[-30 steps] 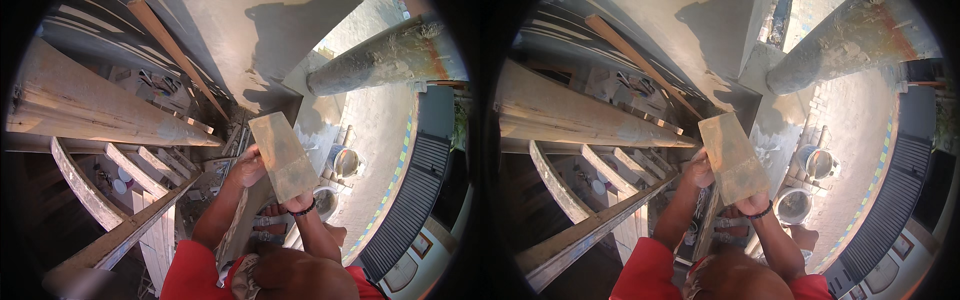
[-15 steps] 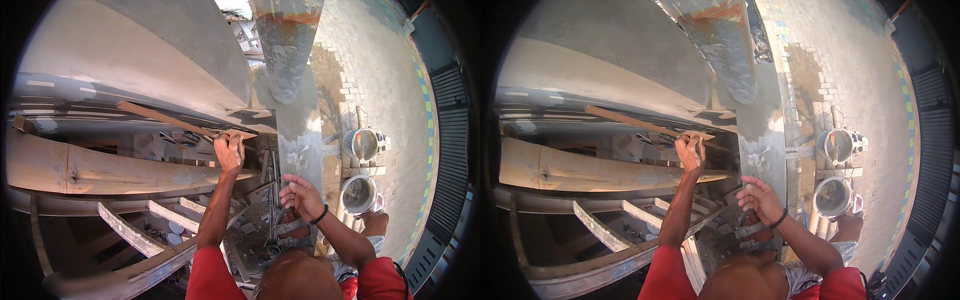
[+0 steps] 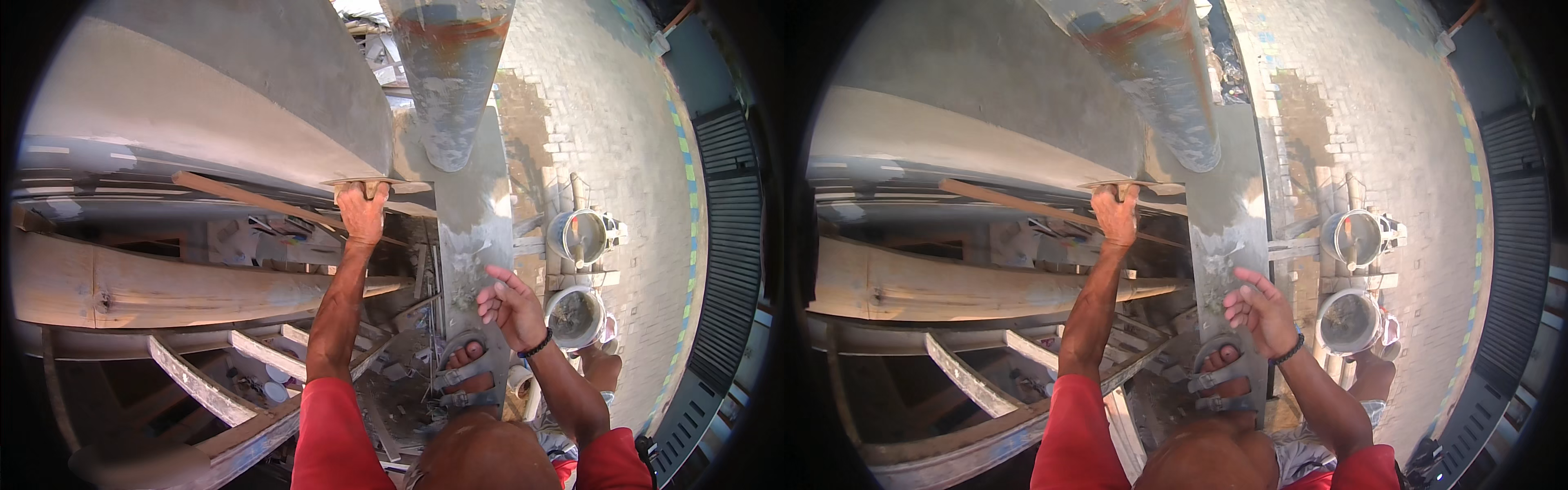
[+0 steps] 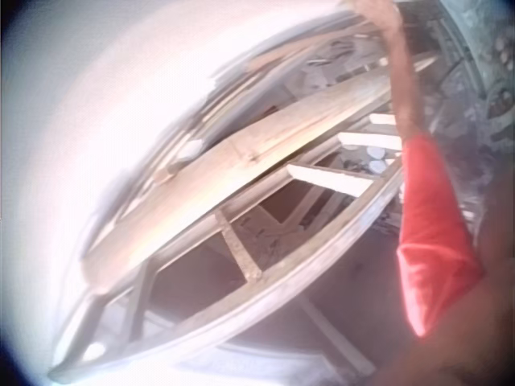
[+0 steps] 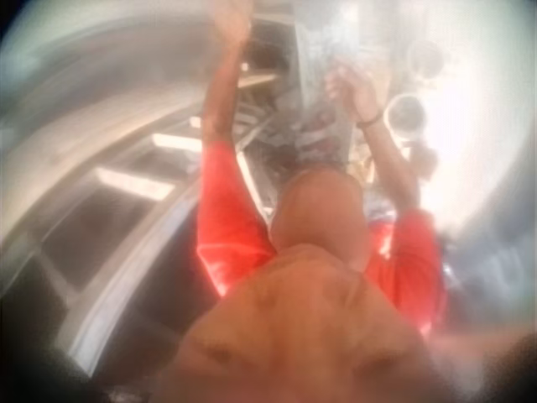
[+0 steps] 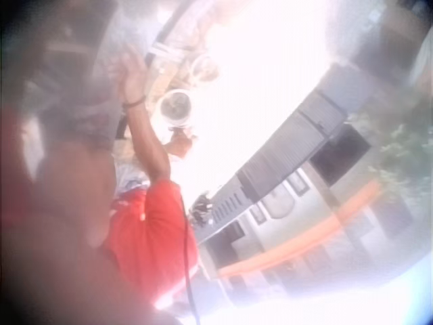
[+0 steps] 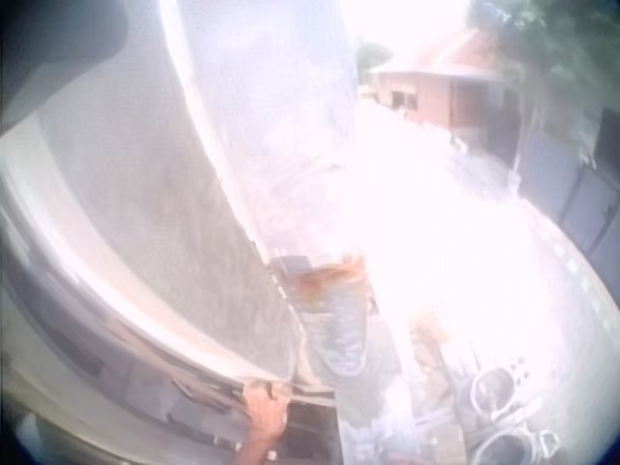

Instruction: The person applies plaster to a wall using a trowel and a wooden float. They repeatedly scoop plaster from a bucket, apply it to the wall, and smooth the surface with the float.

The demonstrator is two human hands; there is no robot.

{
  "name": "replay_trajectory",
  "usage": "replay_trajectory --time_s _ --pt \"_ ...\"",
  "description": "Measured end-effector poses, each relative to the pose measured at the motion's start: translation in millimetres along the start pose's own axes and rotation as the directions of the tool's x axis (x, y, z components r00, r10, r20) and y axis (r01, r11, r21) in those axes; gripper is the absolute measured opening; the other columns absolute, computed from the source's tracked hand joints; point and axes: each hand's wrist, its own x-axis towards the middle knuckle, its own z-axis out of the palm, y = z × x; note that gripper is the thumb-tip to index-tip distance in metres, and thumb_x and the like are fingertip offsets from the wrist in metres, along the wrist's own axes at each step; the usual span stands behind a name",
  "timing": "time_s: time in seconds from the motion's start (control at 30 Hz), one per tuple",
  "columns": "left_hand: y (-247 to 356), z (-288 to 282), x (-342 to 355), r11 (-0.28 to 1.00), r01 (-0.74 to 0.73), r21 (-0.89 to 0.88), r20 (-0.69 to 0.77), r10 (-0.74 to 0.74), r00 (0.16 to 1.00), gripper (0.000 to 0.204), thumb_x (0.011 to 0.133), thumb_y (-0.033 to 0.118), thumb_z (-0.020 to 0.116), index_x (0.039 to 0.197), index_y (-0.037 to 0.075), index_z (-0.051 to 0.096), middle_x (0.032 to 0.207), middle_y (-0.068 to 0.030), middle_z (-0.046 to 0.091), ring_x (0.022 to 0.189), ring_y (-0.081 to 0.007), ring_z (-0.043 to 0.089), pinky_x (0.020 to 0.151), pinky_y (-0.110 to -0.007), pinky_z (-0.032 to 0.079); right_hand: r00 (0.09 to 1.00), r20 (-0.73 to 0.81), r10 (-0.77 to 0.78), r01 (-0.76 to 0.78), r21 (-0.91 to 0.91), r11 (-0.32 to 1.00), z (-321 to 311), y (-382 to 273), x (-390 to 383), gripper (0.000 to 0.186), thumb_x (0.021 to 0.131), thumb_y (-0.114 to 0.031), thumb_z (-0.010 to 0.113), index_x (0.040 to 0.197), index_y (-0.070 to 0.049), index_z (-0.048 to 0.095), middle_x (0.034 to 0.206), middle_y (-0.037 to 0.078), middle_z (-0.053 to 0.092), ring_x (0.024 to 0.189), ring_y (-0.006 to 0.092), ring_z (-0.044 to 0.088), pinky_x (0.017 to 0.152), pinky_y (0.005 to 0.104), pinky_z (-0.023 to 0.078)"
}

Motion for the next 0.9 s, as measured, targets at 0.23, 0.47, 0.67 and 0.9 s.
replay_trajectory --time_s 0.23,0.47,0.67,0.9 --pt "-37.6 -18.5 -34.8 0.912 0.378 0.160 0.092 -0.395 0.914 0.032 0.080 0.005 0.059 0.111 0.013 0.053 0.098 -0.0151 0.045 0.092 -0.0331 0.044 0.081 -0.043 0.037 0.999 -0.010 0.043 -0.044 -0.079 0.996 -0.7 4.4 -5.2 0.037 0.093 -0.011 0.052 0.127 0.000 0.044 0.088 0.011 0.063 0.072 0.0167 0.062 0.060 0.0253 0.050" --pt "76.2 -85.1 -38.9 0.413 0.623 -0.664 0.070 -0.796 0.602 0.036 0.086 0.005 0.061 0.114 -0.001 0.039 0.108 -0.0135 0.046 0.097 -0.0242 0.048 0.089 -0.035 0.038 0.999 -0.016 -0.050 0.042 -0.335 0.941 15.9 17.9 4.8 0.031 0.092 -0.011 0.053 0.121 -0.001 0.050 0.089 0.009 0.062 0.075 0.0134 0.060 0.062 0.0248 0.049" --pt "105.9 -136.6 -28.0 -0.736 0.196 -0.648 0.700 -0.474 0.534 0.057 0.081 0.018 0.072 0.127 0.003 0.042 0.115 -0.0059 0.058 0.105 -0.0168 0.057 0.090 -0.032 0.046 0.995 0.050 -0.081 0.091 -0.229 0.969 21.8 23.4 51.6 0.031 0.093 -0.013 0.052 0.121 -0.002 0.051 0.101 0.008 0.061 0.085 0.0130 0.060 0.069 0.0272 0.051" --pt "97.6 -121.4 -16.2 -0.737 0.455 -0.500 0.773 -0.143 0.618 0.066 0.076 0.033 0.077 0.128 0.005 0.046 0.113 -0.0036 0.059 0.099 -0.0124 0.056 0.084 -0.028 0.046 0.898 0.385 0.215 -0.311 0.207 0.928 6.2 51.7 62.9 0.055 0.089 -0.028 0.058 0.133 -0.001 0.041 0.119 0.021 0.056 0.102 0.0374 0.060 0.079 0.0441 0.054"
